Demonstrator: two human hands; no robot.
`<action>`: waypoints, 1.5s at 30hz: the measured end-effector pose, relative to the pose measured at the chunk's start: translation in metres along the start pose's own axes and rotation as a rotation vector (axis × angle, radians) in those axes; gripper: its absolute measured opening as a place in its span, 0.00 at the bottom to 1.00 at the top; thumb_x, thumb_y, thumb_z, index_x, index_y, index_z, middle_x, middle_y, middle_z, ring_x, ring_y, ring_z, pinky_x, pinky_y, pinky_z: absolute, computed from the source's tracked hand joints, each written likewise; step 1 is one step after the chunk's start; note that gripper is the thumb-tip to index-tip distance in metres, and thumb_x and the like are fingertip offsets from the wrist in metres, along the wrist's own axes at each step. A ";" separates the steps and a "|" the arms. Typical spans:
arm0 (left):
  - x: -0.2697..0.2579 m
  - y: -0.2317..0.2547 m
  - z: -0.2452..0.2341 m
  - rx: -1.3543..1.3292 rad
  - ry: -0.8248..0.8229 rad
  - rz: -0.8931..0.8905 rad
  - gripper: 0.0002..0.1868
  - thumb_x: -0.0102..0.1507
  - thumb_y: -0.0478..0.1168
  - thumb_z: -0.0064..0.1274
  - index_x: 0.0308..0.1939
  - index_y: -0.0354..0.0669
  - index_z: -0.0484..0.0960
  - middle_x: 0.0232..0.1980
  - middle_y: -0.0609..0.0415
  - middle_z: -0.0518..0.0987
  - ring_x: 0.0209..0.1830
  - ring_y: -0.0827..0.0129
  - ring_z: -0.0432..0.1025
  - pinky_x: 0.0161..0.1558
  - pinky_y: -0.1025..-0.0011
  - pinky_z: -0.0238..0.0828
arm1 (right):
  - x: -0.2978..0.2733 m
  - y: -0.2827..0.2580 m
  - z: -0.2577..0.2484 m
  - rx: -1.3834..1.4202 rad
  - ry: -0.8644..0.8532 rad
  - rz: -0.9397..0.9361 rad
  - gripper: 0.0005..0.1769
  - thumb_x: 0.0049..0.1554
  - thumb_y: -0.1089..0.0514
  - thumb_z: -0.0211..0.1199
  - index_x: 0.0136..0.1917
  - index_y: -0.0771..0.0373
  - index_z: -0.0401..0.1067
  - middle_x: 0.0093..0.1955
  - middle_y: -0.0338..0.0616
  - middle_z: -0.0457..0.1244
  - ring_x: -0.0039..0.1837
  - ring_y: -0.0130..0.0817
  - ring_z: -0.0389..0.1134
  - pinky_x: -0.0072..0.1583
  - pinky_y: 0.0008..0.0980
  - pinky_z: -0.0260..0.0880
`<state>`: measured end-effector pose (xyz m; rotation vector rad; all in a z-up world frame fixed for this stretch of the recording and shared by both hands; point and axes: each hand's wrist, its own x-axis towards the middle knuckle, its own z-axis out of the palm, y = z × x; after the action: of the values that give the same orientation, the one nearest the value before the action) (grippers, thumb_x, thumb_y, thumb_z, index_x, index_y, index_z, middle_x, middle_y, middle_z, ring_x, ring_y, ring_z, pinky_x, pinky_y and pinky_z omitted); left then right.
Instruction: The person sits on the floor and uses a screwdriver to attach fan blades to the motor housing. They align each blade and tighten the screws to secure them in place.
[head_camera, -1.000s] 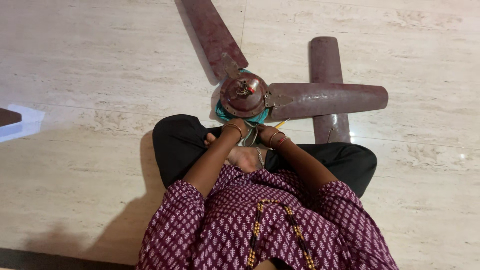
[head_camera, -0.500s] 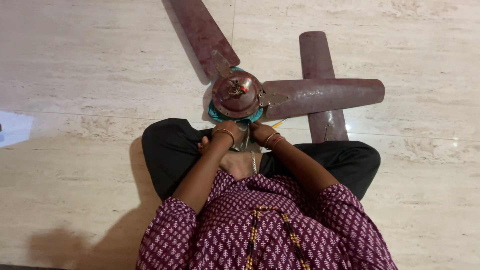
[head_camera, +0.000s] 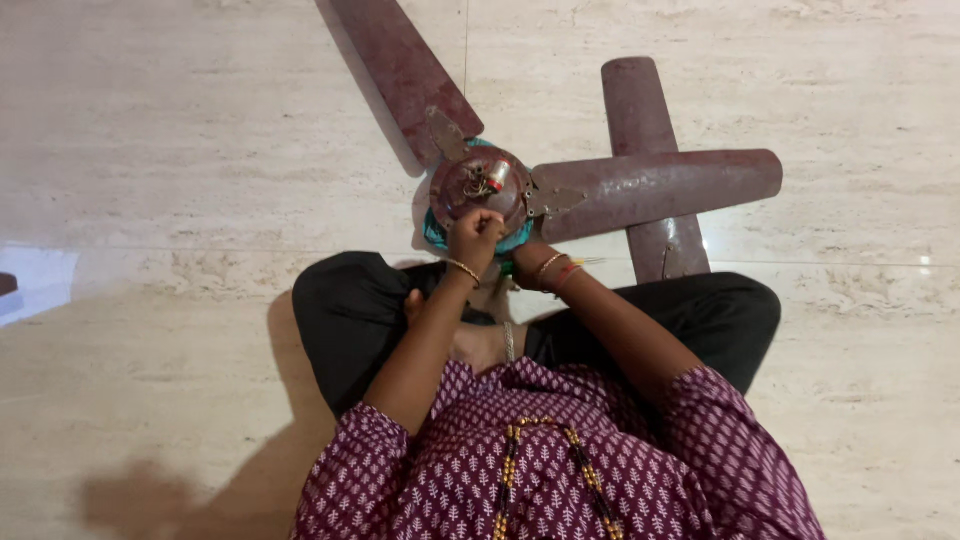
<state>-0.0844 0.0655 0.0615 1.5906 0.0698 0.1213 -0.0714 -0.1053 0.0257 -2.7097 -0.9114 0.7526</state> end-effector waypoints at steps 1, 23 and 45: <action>0.002 -0.010 0.009 -0.231 0.002 -0.056 0.09 0.64 0.39 0.57 0.41 0.35 0.85 0.34 0.49 0.83 0.31 0.69 0.76 0.36 0.74 0.73 | -0.007 0.008 -0.013 -0.010 -0.023 0.054 0.11 0.54 0.58 0.61 0.51 0.59 0.78 0.48 0.59 0.71 0.51 0.56 0.73 0.55 0.50 0.73; 0.001 -0.114 0.141 -0.230 -0.167 -0.844 0.21 0.70 0.55 0.52 0.44 0.37 0.80 0.31 0.53 0.81 0.22 0.64 0.79 0.21 0.69 0.76 | -0.078 0.098 -0.111 0.490 0.785 0.159 0.12 0.52 0.58 0.73 0.49 0.59 0.78 0.48 0.51 0.72 0.50 0.45 0.75 0.53 0.39 0.75; 0.018 -0.094 0.113 -0.483 -0.100 -0.708 0.14 0.73 0.47 0.43 0.53 0.39 0.65 0.40 0.44 0.81 0.30 0.56 0.79 0.27 0.60 0.77 | -0.064 0.141 -0.054 0.334 0.570 0.269 0.12 0.50 0.51 0.72 0.47 0.56 0.81 0.45 0.54 0.71 0.48 0.54 0.73 0.51 0.46 0.74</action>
<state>-0.0499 -0.0425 -0.0343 1.0142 0.4820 -0.4626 -0.0148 -0.2566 0.0520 -2.5400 -0.2677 0.1209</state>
